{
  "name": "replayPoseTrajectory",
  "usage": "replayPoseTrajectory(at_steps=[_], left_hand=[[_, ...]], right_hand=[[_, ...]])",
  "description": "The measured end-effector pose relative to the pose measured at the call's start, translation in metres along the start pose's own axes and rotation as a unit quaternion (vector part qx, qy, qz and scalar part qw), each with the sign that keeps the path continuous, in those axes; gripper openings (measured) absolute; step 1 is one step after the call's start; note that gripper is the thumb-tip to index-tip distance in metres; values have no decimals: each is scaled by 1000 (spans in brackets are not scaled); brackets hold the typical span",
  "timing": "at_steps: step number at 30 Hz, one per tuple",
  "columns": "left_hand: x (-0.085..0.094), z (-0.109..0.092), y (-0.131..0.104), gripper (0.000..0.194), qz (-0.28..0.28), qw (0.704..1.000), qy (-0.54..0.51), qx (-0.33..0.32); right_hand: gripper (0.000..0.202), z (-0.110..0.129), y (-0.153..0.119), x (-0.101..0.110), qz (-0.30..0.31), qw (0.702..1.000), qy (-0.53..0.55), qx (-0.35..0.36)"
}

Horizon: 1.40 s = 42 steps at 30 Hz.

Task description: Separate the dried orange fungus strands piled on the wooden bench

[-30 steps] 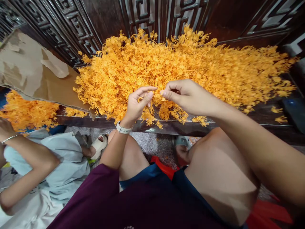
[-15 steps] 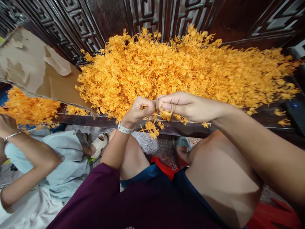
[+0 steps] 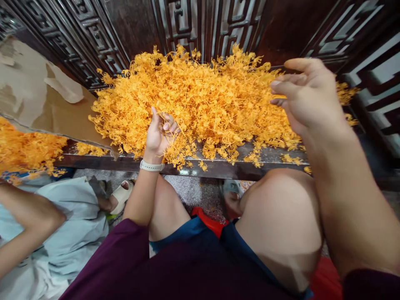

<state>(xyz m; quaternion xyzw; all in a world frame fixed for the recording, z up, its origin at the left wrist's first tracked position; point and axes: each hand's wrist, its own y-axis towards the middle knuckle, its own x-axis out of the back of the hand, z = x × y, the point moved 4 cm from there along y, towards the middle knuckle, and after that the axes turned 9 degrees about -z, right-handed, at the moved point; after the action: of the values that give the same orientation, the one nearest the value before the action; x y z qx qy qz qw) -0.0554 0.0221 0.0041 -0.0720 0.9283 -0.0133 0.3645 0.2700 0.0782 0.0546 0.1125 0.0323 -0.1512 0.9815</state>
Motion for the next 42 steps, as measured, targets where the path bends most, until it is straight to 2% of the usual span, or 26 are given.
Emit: replayPoseTrajectory(at_steps=[2, 4, 6, 9, 11, 13, 17, 21, 23, 26, 28, 30, 33, 35, 39, 42], left_hand=[[-3, 6, -2, 61, 3, 1000, 2, 6], [-6, 12, -4, 60, 14, 1000, 5, 12], [-7, 18, -5, 60, 24, 999, 11, 21], [-9, 27, -6, 56, 39, 998, 27, 35], [-10, 31, -7, 53, 55, 997, 36, 39], [-13, 32, -9, 53, 72, 996, 43, 37], [-19, 29, -13, 55, 95, 994, 33, 31], [-27, 25, -18, 61, 134, 990, -3, 43], [-29, 25, -20, 66, 128, 991, 2, 49], [-30, 25, -23, 75, 107, 992, 28, 62], [-31, 26, -25, 79, 111, 991, 32, 64], [-31, 26, -26, 77, 122, 991, 19, 55], [-26, 25, -23, 65, 129, 991, -24, 34], [-20, 24, -18, 57, 121, 991, -53, 19], [-9, 22, -10, 47, 90, 992, -91, -10], [-8, 22, -9, 47, 71, 992, -102, -28]], right_hand=[[54, -7, 8, 4, -4, 1000, -10, 16], [43, -5, 6, -1, 36, 997, -21, 72], [40, 2, -6, -13, 105, 985, -55, 125], [43, 10, -34, -36, 255, 947, -117, 158], [45, 14, -52, -49, 333, 915, -152, 168], [49, 14, -66, -59, 380, 888, -193, 175], [64, 7, -78, -71, 431, 847, -256, 177], [69, -2, -82, -81, 455, 829, -276, 172], [58, -2, -84, -85, 443, 832, -272, 194], [29, 3, -83, -88, 405, 842, -265, 238], [19, 6, -82, -87, 382, 848, -268, 251], [23, 6, -80, -85, 371, 854, -269, 246], [47, 4, -78, -83, 379, 852, -278, 229], [56, 1, -79, -83, 393, 842, -299, 217], [38, -1, -85, -88, 423, 812, -351, 194], [47, -3, -95, -95, 467, 801, -337, 162]])
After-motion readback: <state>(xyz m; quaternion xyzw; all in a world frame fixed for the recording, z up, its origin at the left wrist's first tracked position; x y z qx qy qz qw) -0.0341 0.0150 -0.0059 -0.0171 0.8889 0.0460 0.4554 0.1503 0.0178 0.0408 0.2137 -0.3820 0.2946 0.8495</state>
